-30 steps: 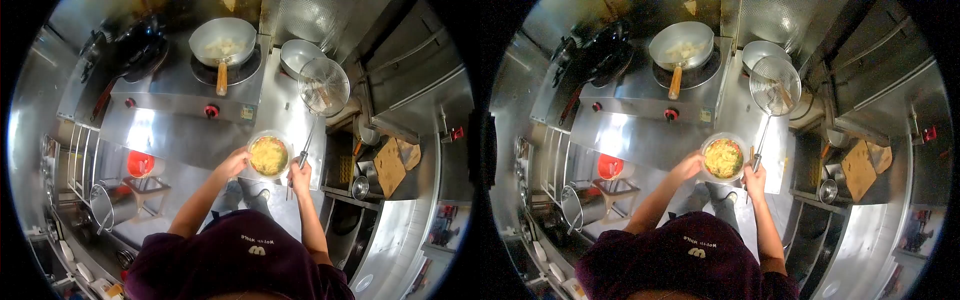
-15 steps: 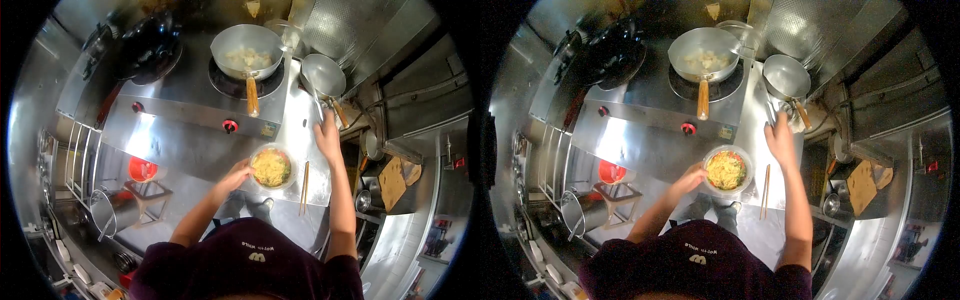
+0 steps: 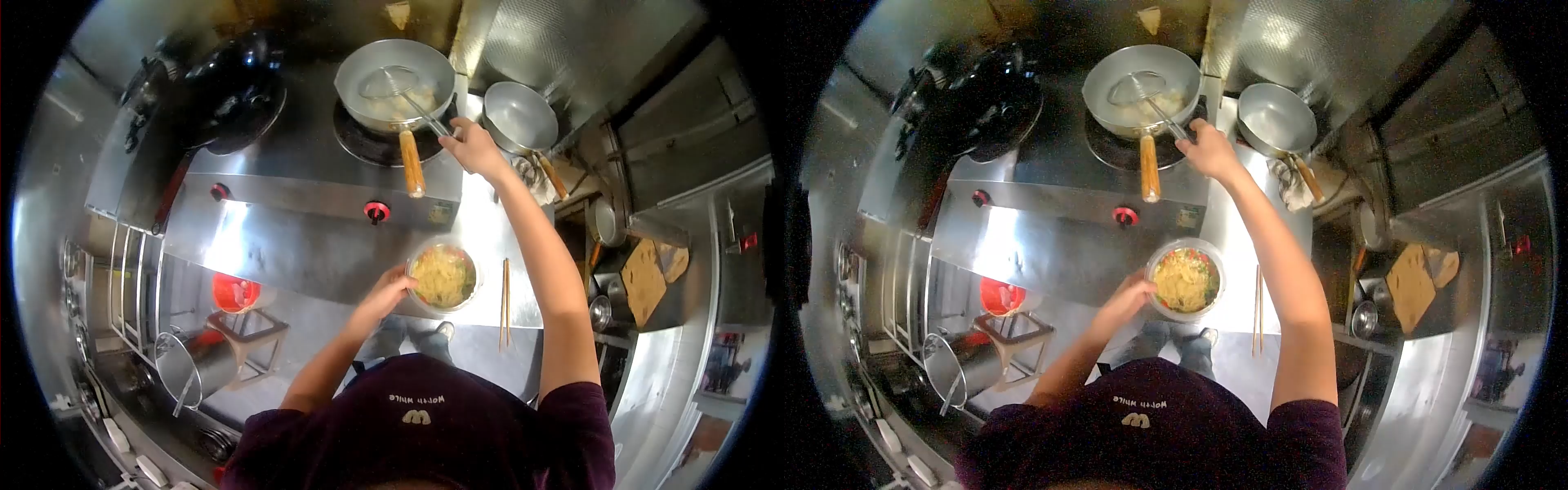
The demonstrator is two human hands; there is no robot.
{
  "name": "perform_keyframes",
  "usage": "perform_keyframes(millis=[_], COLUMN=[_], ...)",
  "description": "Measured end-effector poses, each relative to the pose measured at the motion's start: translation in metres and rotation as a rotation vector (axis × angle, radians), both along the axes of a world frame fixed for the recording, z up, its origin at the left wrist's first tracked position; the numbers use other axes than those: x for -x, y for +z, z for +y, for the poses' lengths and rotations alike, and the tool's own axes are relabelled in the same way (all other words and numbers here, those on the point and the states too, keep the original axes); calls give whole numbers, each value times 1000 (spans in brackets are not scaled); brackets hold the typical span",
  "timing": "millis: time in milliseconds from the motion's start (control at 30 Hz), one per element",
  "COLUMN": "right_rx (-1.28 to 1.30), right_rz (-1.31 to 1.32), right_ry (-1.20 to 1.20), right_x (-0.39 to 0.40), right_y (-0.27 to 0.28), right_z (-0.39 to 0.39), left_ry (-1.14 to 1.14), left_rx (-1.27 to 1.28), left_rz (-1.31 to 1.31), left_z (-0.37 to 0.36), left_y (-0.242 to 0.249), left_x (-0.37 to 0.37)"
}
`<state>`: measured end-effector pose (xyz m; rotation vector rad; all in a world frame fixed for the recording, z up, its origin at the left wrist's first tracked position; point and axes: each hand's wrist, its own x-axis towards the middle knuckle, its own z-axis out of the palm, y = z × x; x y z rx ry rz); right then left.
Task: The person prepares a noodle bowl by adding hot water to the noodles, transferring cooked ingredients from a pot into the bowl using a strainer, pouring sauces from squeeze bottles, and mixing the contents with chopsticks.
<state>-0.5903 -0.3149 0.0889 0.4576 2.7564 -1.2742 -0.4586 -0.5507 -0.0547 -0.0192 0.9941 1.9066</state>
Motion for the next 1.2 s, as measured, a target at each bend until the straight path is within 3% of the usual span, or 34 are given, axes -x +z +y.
perform_keyframes(millis=[367,500,633,733,867,933,967,1100,1200], right_rx=[378,260,221,426,682,1145,1259,1314,1374], right_rz=[8,107,385,291,42,60,35,257,256], right_ry=[-59,-207,-363,-522,-533,-402,-423,-557,-605], right_x=[-34,-43,-96,-163,-286,-320,-332,-390,-434], right_y=[-5,-12,-5,-21,-90,-113,-104,-84,-71], right_z=[7,18,70,90,88,77,74,88,110], left_ry=[-116,-155,-196,-221,-337,-401,-427,-519,-600], left_rx=[-27,-14,-8,27,48,78,62,-13,-50], left_rz=[21,19,44,83,144,188,196,182,82], left_z=[32,43,66,72,106,125,137,191,224], left_y=[1,1,11,0,24,38,44,60,58], left_x=[18,18,13,20,13,9,1,-41,-68])
